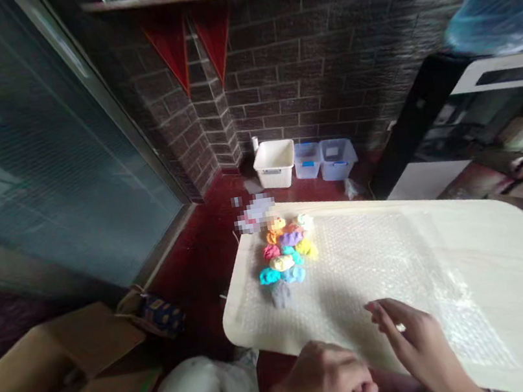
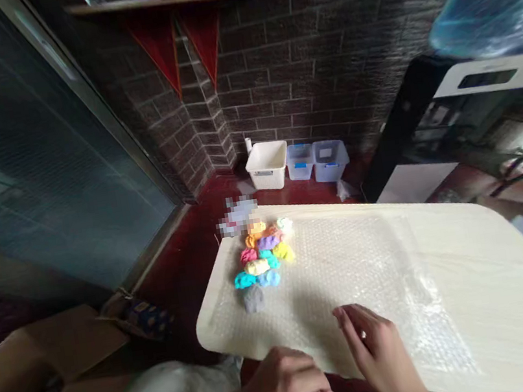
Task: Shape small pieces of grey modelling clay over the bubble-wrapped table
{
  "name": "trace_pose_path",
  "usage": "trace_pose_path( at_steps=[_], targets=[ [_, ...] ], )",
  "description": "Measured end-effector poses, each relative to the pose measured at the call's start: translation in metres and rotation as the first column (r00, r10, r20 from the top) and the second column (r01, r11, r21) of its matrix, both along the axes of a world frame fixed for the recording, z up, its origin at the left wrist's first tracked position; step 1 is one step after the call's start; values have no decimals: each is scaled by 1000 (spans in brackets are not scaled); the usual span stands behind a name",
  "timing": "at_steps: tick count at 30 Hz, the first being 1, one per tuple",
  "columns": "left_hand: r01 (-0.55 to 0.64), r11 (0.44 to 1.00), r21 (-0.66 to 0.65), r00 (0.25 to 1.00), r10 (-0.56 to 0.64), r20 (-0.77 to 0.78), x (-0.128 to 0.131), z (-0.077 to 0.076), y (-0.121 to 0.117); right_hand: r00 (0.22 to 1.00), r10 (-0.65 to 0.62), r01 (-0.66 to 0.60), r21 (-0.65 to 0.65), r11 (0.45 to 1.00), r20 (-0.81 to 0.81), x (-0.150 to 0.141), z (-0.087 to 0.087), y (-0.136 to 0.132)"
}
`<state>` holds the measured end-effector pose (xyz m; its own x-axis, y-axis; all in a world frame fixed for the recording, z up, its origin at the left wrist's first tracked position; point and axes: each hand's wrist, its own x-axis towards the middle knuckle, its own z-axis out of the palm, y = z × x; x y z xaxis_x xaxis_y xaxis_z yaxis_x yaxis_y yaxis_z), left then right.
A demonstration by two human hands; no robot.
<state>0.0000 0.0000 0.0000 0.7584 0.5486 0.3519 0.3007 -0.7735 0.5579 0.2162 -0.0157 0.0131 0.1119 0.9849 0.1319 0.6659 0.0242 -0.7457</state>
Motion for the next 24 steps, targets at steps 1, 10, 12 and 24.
trace_pose_path(
  at_steps=[1,10,12,24],
  targets=[
    [31,999,-9,999,-31,-8,0,-2,3,1000,-3,3,1,1000,-1,-3,-1,4],
    [66,996,-68,998,-64,26,1,-4,17,997,78,-77,-35,996,21,-26,-13,22],
    [52,995,-84,998,-49,35,-1,-2,15,996,89,-87,-49,995,29,-29,-17,21],
    [-32,980,-196,998,41,42,-17,1,11,999,-37,35,60,998,37,-7,-15,13]
  ],
)
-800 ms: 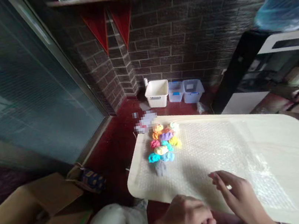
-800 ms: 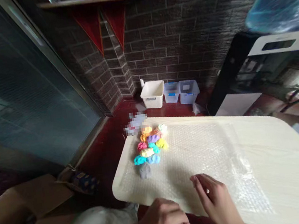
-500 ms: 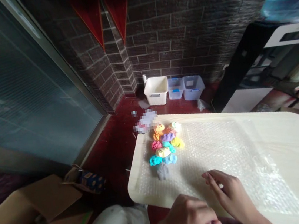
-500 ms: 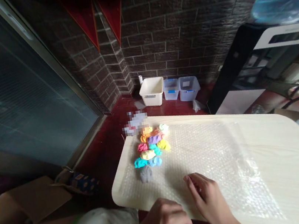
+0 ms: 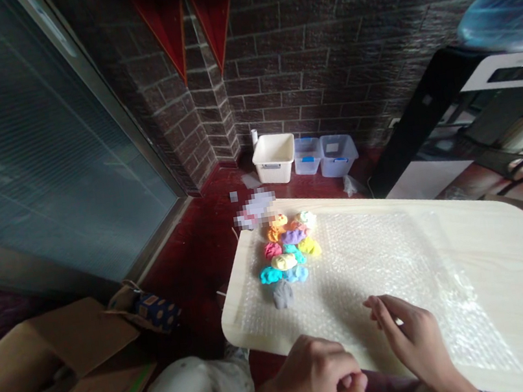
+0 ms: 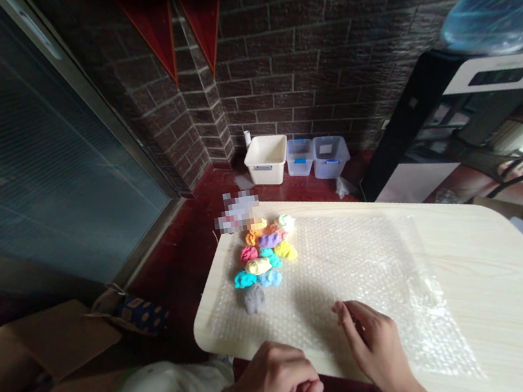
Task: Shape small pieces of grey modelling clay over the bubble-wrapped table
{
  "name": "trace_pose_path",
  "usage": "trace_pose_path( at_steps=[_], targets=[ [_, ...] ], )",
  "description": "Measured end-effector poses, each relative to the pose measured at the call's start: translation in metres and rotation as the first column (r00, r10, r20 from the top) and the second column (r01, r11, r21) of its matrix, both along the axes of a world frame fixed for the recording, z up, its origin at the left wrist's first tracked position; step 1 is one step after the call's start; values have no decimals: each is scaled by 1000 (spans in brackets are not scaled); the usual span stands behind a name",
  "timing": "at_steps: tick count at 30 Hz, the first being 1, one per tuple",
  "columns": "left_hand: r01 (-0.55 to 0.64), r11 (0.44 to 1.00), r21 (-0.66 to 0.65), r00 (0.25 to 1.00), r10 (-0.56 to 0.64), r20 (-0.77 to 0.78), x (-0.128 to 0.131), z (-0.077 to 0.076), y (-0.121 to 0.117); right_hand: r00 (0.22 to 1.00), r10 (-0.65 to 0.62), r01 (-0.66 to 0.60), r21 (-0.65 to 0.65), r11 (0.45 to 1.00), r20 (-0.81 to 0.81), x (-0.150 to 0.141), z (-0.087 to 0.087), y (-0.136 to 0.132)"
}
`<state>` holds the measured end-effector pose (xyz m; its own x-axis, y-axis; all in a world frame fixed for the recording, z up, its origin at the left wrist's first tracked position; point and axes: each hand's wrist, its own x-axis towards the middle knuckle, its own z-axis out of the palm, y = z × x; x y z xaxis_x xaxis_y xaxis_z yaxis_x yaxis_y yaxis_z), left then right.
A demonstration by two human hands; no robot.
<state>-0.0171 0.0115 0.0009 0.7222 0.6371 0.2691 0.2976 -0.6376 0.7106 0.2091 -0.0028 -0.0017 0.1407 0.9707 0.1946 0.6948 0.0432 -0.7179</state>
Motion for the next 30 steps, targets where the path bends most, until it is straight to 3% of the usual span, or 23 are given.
trace_pose_path(
  at_steps=[6,12,15,19,23,30],
  targets=[
    [9,1000,20,999,-10,37,1,5,5,1000,15,-15,7,1000,4,-1,3,0],
    [-16,978,207,998,2,69,-11,35,19,999,12,-13,29,999,31,5,3,-4],
    [-125,949,289,992,114,55,-30,45,28,999,8,-8,12,1000,35,9,-1,-7],
    [-337,922,191,941,336,35,-57,44,42,999,1,-1,4,1000,37,9,-3,-9],
    [-493,864,103,856,503,-116,-75,42,51,1000,16,-16,4,1000,18,4,2,-7],
    [-579,814,47,728,543,-419,-83,51,60,1000,9,-9,16,1000,13,2,4,-1]
  ],
)
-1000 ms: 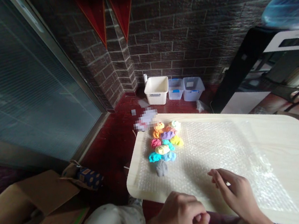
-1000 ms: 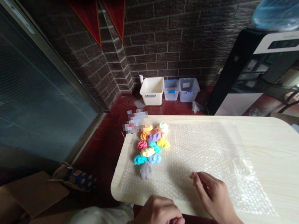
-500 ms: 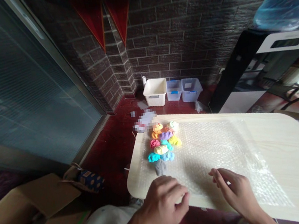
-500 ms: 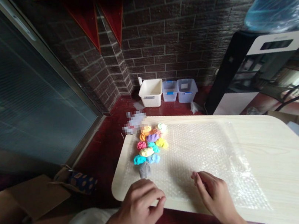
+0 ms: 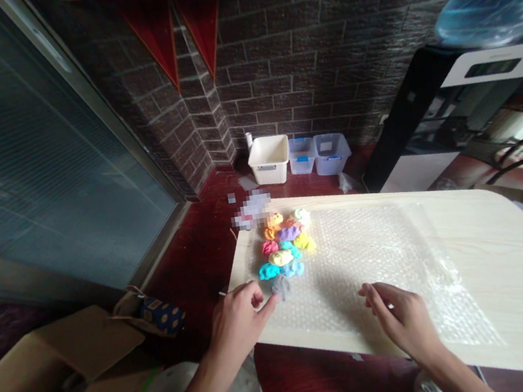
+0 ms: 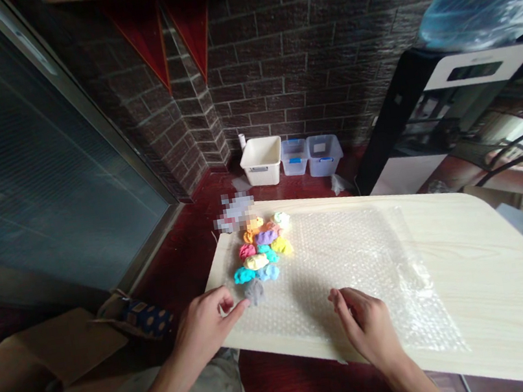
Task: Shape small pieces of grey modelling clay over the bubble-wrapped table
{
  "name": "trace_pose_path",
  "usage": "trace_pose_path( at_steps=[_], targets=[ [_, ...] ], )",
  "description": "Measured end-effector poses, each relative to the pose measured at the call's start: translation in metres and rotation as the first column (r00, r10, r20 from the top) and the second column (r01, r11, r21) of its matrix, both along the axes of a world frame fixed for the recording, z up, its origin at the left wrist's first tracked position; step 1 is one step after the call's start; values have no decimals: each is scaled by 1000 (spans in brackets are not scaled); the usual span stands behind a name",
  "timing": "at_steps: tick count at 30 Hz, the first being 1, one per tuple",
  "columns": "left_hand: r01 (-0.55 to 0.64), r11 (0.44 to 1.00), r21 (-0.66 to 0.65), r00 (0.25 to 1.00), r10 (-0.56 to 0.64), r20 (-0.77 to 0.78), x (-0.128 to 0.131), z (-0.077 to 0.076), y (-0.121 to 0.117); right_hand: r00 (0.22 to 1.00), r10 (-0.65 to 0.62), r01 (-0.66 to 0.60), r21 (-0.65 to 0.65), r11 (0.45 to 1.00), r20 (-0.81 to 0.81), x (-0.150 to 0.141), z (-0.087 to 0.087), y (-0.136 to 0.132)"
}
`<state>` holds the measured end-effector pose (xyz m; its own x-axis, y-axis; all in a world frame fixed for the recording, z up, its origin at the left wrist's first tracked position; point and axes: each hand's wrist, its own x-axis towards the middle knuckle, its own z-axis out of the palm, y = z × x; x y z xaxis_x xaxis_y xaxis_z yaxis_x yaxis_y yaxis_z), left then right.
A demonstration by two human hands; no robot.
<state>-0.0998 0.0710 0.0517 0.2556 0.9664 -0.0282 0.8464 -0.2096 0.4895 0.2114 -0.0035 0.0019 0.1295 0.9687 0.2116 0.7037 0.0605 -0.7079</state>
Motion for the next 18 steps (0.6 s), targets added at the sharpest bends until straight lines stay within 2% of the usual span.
trace_pose_path(
  at_steps=[3,7,14,18],
  targets=[
    [-56,995,-87,997,50,-65,2,2,0,1000,-3,3,-5,1000,7,0,-1,1],
    [-93,989,-117,987,76,-140,4,1,1,1000,-10,10,-15,1000,18,0,0,1],
    [-68,994,-85,980,50,-192,14,-9,5,1000,10,-10,-5,1000,20,-6,1,4],
    [-38,994,-101,987,22,-159,19,-7,3,1000,14,-14,-10,1000,28,-6,-1,5]
  ],
)
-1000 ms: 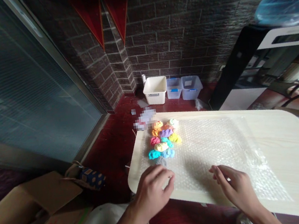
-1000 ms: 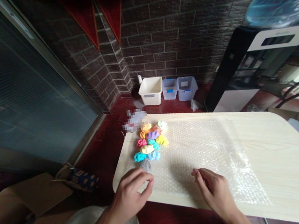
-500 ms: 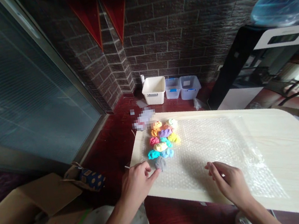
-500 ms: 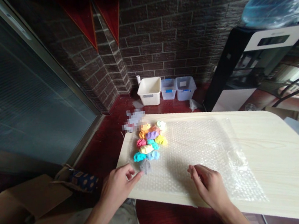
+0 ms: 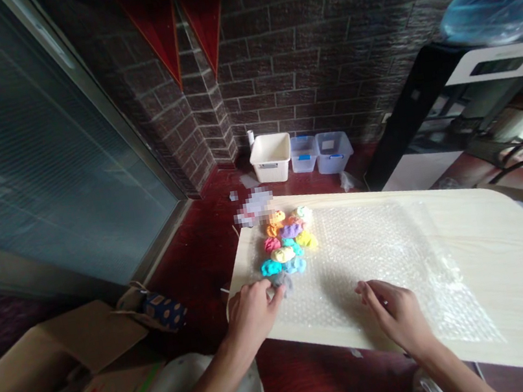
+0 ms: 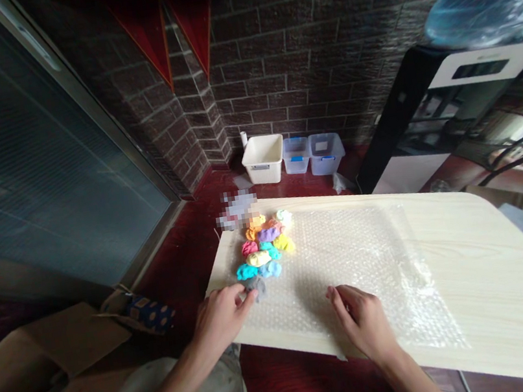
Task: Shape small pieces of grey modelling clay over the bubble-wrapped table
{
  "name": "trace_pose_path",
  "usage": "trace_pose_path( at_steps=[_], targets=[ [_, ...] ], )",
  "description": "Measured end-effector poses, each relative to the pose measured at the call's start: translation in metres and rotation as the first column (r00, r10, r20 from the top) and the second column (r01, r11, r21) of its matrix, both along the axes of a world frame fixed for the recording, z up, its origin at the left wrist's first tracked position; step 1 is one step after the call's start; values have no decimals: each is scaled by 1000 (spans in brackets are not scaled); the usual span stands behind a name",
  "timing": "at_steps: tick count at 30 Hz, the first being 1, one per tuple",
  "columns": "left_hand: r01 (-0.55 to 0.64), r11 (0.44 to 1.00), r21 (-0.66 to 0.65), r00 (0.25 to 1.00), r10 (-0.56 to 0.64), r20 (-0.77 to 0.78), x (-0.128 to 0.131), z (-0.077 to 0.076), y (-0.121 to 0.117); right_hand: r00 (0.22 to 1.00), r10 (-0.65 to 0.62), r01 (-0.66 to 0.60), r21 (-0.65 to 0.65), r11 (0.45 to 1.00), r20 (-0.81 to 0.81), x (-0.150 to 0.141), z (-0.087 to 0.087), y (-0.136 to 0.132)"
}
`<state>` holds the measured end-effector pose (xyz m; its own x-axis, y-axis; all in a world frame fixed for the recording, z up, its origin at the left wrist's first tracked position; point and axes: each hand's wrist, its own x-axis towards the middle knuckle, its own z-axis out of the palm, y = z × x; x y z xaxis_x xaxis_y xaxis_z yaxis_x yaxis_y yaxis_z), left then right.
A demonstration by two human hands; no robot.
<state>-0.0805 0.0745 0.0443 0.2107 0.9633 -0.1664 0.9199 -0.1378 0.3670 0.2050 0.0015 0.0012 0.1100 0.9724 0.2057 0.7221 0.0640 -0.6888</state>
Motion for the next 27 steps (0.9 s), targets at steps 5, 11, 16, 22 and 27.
trace_pose_path(
  at_steps=[5,11,16,22,27],
  targets=[
    [27,999,-35,984,-20,178,3,4,-10,999,29,-30,-24,999,-20,-3,1,-3],
    [99,988,116,861,-144,489,30,-2,-17,971,-15,-5,-84,996,-237,-16,-1,-2],
    [108,987,116,641,-158,751,67,1,-8,833,-81,19,-118,993,-548,-20,6,15],
    [158,986,47,463,-116,879,104,19,8,728,-79,9,-107,994,-681,-25,52,35],
    [214,977,6,385,-90,919,119,12,5,733,-99,-4,-150,989,-673,-30,49,30]
  ],
)
